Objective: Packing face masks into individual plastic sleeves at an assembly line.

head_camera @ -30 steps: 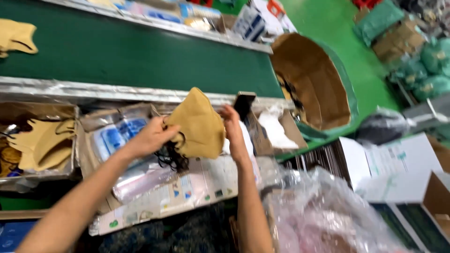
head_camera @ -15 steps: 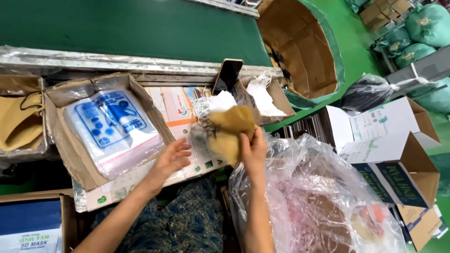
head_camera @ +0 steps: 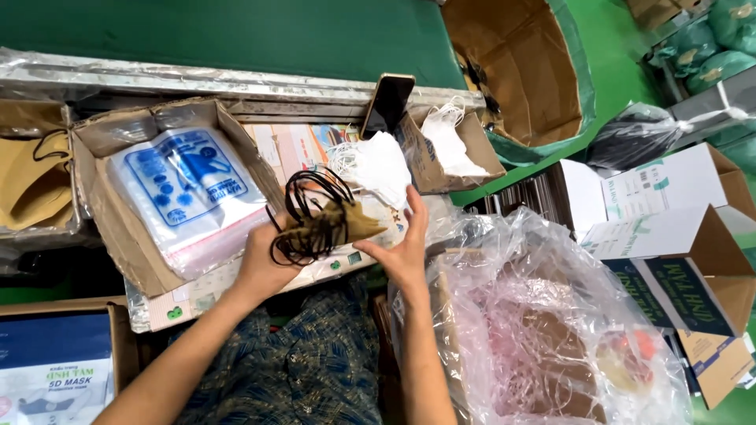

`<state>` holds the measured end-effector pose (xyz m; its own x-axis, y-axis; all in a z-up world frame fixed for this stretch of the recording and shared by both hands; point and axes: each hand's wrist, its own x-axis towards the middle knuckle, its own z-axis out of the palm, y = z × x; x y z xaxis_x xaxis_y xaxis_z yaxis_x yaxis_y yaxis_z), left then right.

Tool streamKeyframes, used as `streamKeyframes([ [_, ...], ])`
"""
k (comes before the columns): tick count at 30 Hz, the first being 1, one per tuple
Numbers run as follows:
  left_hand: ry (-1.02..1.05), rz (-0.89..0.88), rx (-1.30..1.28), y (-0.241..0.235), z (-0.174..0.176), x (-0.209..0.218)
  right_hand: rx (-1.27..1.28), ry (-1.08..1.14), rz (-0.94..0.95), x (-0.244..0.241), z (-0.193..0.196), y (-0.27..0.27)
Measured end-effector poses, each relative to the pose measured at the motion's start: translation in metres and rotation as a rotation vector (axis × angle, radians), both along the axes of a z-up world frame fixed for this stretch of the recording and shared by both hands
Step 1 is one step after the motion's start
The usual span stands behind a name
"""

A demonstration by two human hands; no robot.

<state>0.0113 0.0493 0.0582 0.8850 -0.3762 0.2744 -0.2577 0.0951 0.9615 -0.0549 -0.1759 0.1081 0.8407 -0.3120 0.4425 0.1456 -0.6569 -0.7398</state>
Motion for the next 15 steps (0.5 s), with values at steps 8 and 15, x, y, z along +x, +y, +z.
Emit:
streamKeyframes([
  [8,-0.315,0.091,0.222,-0.024,-0.026,0.010,0.226,0.228,0.353,0.018,-0.108,-0.002],
  [15,-0.167,-0.093,0.335,-0.008,-0.017,0.006,-0.101,0.098,0.429,0.016,-0.074,0.004],
])
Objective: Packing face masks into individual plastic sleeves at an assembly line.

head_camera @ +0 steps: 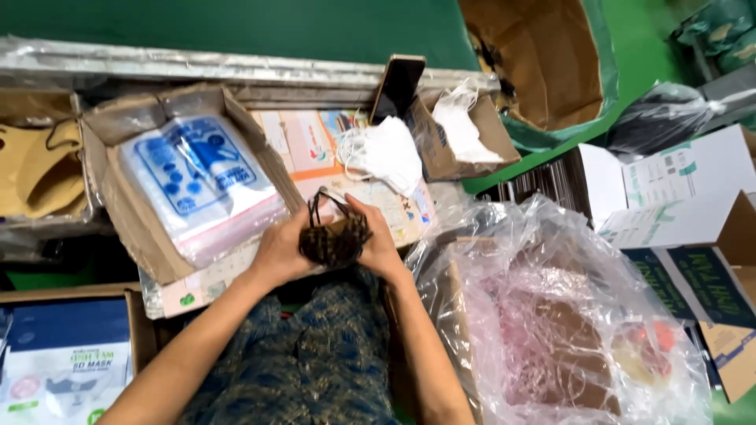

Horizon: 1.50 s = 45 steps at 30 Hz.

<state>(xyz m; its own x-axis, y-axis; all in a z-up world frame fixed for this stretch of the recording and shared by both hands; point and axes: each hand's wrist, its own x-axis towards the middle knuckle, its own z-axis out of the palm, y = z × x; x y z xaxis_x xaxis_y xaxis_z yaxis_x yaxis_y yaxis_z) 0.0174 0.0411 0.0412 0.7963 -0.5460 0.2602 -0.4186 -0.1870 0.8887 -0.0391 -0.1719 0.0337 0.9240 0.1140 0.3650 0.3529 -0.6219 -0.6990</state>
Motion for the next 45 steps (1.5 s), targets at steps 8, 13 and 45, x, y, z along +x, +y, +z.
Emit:
streamKeyframes([
  [8,-0.070,-0.224,0.018,0.000,0.018,0.002,0.243,0.200,0.110,0.011,-0.009,-0.001],
  [13,-0.045,-0.352,0.138,0.016,0.030,-0.001,0.041,0.050,0.157,0.003,0.025,0.021],
  [45,-0.286,0.358,0.212,0.083,0.037,0.101,0.810,0.337,-0.294,-0.025,0.035,0.055],
])
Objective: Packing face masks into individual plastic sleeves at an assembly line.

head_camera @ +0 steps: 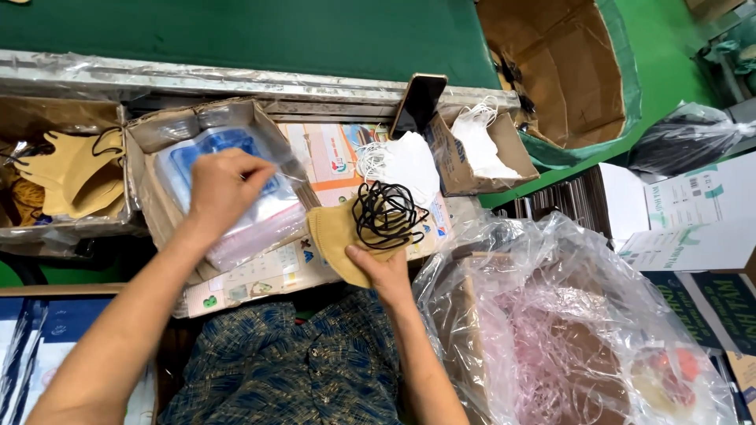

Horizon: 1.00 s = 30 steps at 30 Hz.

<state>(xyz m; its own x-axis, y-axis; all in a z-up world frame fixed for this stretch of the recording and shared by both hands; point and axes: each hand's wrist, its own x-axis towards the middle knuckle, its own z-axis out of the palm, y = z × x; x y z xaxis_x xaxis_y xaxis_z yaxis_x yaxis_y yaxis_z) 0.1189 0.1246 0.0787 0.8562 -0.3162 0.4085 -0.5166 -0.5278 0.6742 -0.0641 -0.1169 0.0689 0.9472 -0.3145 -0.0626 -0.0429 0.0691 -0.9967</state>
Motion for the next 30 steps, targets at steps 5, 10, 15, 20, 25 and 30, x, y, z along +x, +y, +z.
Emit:
streamKeyframes([
  [5,-0.105,-0.053,-0.137,-0.041,0.007,-0.040,0.322,0.007,-0.064,0.019,0.000,0.027],
  [10,-0.006,-0.047,-0.297,-0.057,0.002,-0.052,0.256,-0.028,-0.167,0.023,-0.038,-0.002],
  [15,0.427,-0.133,-0.451,-0.074,0.010,-0.062,-0.510,-0.224,-0.154,0.026,-0.036,-0.033],
  [20,0.498,-0.479,-0.626,-0.089,-0.007,-0.055,-1.214,-0.557,-0.182,0.027,0.103,-0.002],
  [25,0.621,-0.619,-0.716,-0.099,0.010,-0.059,-1.386,-0.297,0.054,0.029,0.067,-0.061],
  [30,0.871,-0.669,-0.497,-0.092,0.048,-0.075,-1.479,0.204,0.258,0.017,0.103,-0.068],
])
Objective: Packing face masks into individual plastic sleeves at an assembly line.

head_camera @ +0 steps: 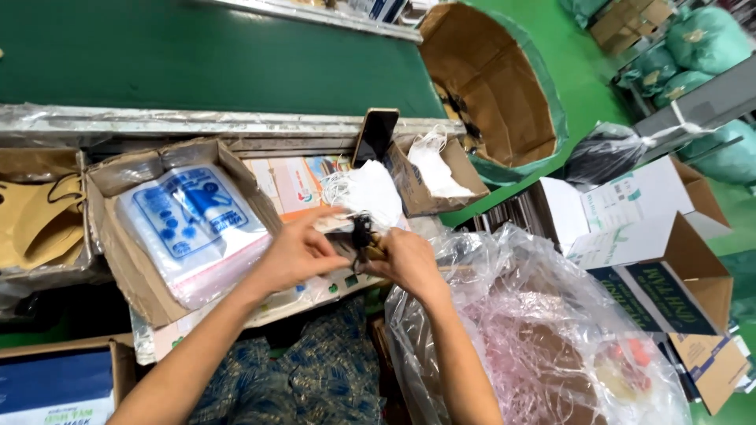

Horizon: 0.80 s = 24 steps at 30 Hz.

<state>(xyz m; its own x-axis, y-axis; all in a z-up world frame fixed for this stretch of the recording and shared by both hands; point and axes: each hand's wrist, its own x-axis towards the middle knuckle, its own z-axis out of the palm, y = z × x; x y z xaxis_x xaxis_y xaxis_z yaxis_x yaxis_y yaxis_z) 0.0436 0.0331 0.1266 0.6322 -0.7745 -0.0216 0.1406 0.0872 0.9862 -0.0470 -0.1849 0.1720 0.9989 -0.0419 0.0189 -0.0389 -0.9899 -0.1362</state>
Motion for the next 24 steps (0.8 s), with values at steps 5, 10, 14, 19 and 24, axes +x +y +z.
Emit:
streamKeyframes([
  [5,-0.920,0.357,-0.030,0.004,0.011,0.016,0.108,0.048,0.001,-0.003,0.028,0.024],
  [10,-0.596,-0.071,0.175,-0.011,-0.014,0.032,0.227,-0.083,0.129,-0.001,0.004,0.009],
  [14,-0.510,-0.178,0.259,-0.025,-0.028,0.015,-0.030,0.229,0.160,0.011,-0.023,0.022],
  [19,-0.274,-0.131,0.075,-0.026,-0.048,0.016,-0.017,0.299,0.135,0.010,0.000,0.004],
  [24,-0.166,-0.137,0.022,-0.022,-0.066,0.016,0.411,0.164,0.186,-0.001,0.004,-0.011],
])
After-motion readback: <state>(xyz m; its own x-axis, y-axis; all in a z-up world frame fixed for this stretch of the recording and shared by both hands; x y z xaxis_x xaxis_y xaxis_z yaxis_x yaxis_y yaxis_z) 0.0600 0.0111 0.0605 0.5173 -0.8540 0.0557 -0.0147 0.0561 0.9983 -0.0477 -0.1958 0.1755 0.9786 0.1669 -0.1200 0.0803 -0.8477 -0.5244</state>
